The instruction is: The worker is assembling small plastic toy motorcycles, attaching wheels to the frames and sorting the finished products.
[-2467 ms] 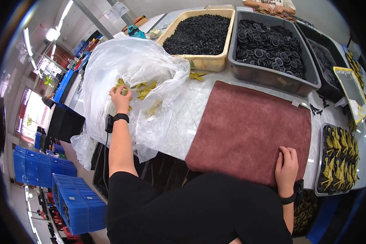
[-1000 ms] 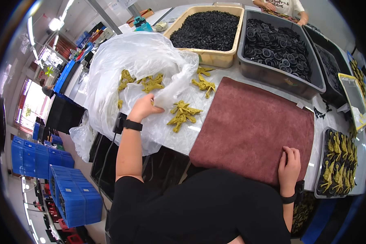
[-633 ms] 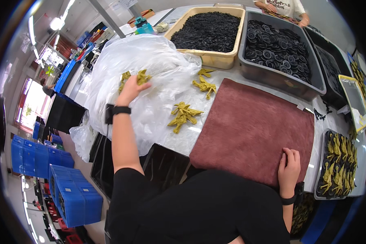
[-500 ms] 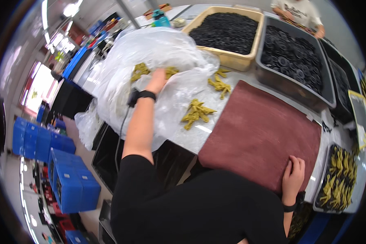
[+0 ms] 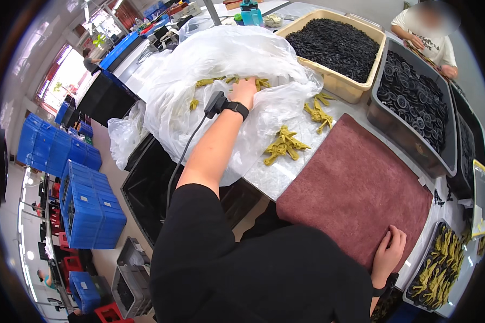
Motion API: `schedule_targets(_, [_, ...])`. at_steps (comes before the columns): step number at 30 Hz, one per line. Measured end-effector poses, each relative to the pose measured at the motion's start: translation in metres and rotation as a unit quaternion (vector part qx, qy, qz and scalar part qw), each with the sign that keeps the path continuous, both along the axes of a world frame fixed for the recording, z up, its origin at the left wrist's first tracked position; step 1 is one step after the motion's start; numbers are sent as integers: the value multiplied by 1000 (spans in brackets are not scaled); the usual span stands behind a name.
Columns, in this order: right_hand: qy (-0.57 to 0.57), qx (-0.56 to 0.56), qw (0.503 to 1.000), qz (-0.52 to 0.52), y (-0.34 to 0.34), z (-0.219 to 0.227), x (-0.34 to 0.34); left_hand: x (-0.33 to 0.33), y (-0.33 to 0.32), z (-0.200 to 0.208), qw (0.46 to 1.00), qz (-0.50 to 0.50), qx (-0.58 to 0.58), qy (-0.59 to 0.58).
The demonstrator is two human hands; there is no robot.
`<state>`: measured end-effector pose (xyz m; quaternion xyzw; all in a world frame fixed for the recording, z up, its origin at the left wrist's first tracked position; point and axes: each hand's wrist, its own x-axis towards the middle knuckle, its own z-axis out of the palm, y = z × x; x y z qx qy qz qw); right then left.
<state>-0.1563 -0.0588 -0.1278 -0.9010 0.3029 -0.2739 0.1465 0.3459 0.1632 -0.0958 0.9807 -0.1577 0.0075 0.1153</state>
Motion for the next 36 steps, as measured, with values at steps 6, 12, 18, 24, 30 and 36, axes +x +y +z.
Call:
schedule_targets(6, [-1,2,1000,-1,-1,2,0,-27,-2,-3,994,-37,-62,-83])
schedule_targets(12, [-5,14,1000,-6,4,6,2,-7,37,1,975,-221,-12,28])
schedule_targets(18, [-19,8,1000,0,2,6,2,0,42,-12,989,-140,-9,-40])
schedule_targets(24, [-25,12,1000,-1,4,13,4,8,57,3,964,-74,-218,-136])
schedule_targets(30, [-38,22,999,-13,5,15,4,-41,61,48,906,18,-373,-200])
schedule_targets(36, [-38,24,999,-21,4,14,6,-141,12,52,880,-278,-331,-195])
